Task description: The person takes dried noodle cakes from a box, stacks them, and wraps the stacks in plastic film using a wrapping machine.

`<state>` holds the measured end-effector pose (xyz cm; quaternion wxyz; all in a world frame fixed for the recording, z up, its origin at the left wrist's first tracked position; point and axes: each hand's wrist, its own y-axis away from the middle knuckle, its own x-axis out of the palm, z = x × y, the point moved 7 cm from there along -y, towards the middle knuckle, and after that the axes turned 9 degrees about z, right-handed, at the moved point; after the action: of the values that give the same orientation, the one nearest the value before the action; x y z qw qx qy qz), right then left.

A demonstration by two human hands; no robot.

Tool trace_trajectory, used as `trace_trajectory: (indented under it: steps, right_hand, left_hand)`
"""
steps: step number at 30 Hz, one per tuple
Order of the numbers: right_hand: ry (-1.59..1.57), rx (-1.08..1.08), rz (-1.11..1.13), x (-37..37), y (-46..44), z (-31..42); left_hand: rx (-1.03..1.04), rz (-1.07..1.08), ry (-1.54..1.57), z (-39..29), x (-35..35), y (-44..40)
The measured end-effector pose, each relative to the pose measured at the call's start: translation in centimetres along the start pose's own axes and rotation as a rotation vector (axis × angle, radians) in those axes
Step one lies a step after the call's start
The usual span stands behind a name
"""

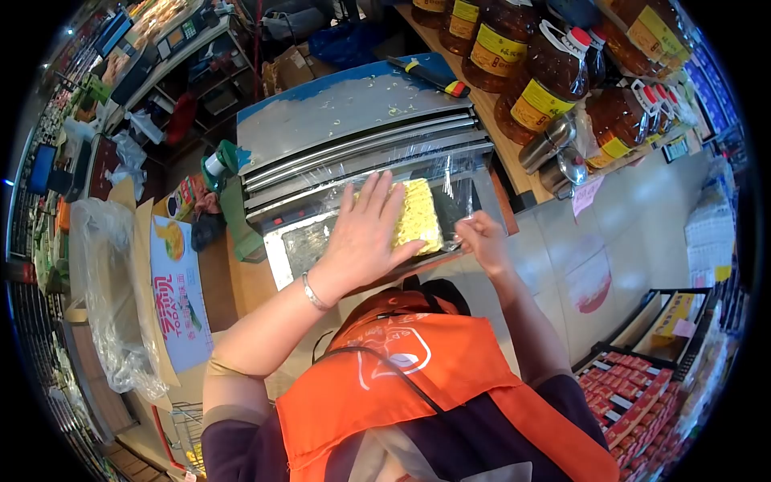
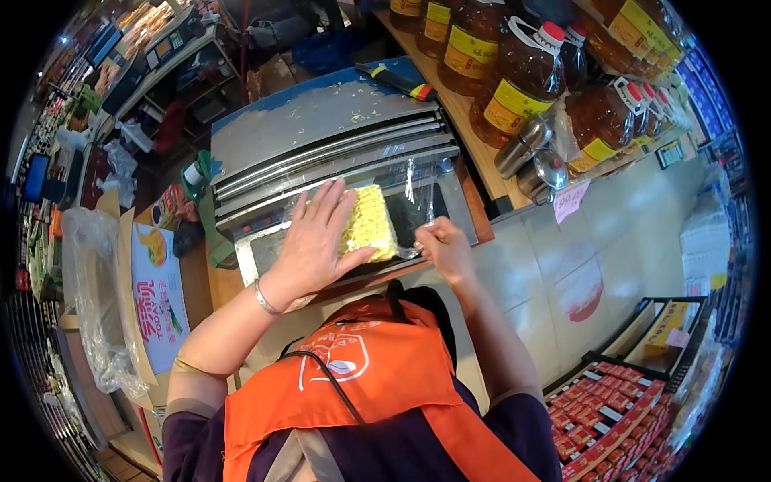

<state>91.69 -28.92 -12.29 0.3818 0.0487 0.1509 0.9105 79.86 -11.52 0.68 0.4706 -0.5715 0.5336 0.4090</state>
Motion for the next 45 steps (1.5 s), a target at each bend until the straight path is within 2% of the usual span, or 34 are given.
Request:
trace_trajectory:
  steps: [5, 9, 14, 17, 18, 21, 25, 26, 29, 31, 32, 35, 36, 40, 43, 45]
  right_hand:
    - [-0.010, -0.270, -0.195, 1.8, 3.6, 6.4]
    - [0.407, -0.431, -0.245, 5.0, 4.4, 10.5]
    - [1.055, -0.772, -0.326, 8.0, 5.5, 13.8]
    - [0.981, -0.827, -0.307, 8.3, 5.9, 13.4]
    - [0.901, -0.645, -0.222, 8.0, 5.4, 12.2]
    - [1.089, -0.786, -0.227, 10.3, 6.5, 13.6]
    - [1.372, -0.697, 0.026, 11.6, 5.8, 13.4]
    - [1.386, -0.676, 0.030, 11.7, 5.6, 13.2]
    - [1.436, -0.607, 0.046, 11.7, 5.0, 12.8]
    - [1.414, -0.596, 0.064, 12.0, 5.4, 13.3]
    - [1.406, -0.591, 0.074, 12.1, 5.5, 13.5]
    - [1.425, -0.608, 0.076, 11.9, 5.1, 13.2]
    - [1.427, -0.609, 0.076, 11.8, 5.1, 13.0]
    - [1.420, -0.634, 0.068, 11.9, 4.9, 13.0]
    - [1.409, -0.654, 0.065, 11.9, 5.1, 13.0]
    - [1.405, -0.657, 0.068, 11.9, 5.1, 13.0]
  left_hand:
    - [0.017, -0.028, -0.030, -0.3, 0.0, -0.1]
    - [0.010, -0.047, -0.041, -0.2, 0.4, -0.2]
    - [-0.018, -0.079, 0.005, 0.2, 1.3, -0.4]
    - [-0.044, -0.117, 0.034, 0.1, 1.8, -0.1]
    - [-0.045, -0.074, 0.065, 0.2, 1.9, 0.0]
    - [-0.027, -0.109, 0.134, 0.8, 2.0, 0.1]
    - [0.132, -0.246, 0.504, 2.4, 1.5, 0.8]
    - [0.129, -0.332, 0.579, 3.2, 1.2, 1.3]
    - [-0.051, -0.683, 0.739, 8.9, 2.0, 4.6]
    - [-0.362, -0.878, 0.993, 12.6, 6.2, 7.0]
    - [-0.422, -0.905, 0.960, 13.8, 7.9, 7.7]
    - [-0.523, -0.621, 1.255, 12.4, 8.1, 8.1]
    - [-0.454, -0.712, 1.191, 12.4, 8.7, 8.1]
    - [-0.629, -0.725, 1.231, 12.9, 11.3, 8.9]
    - [-0.651, -0.652, 1.580, 12.1, 10.8, 8.1]
    - [-0.603, -0.425, 1.543, 11.9, 11.3, 7.3]
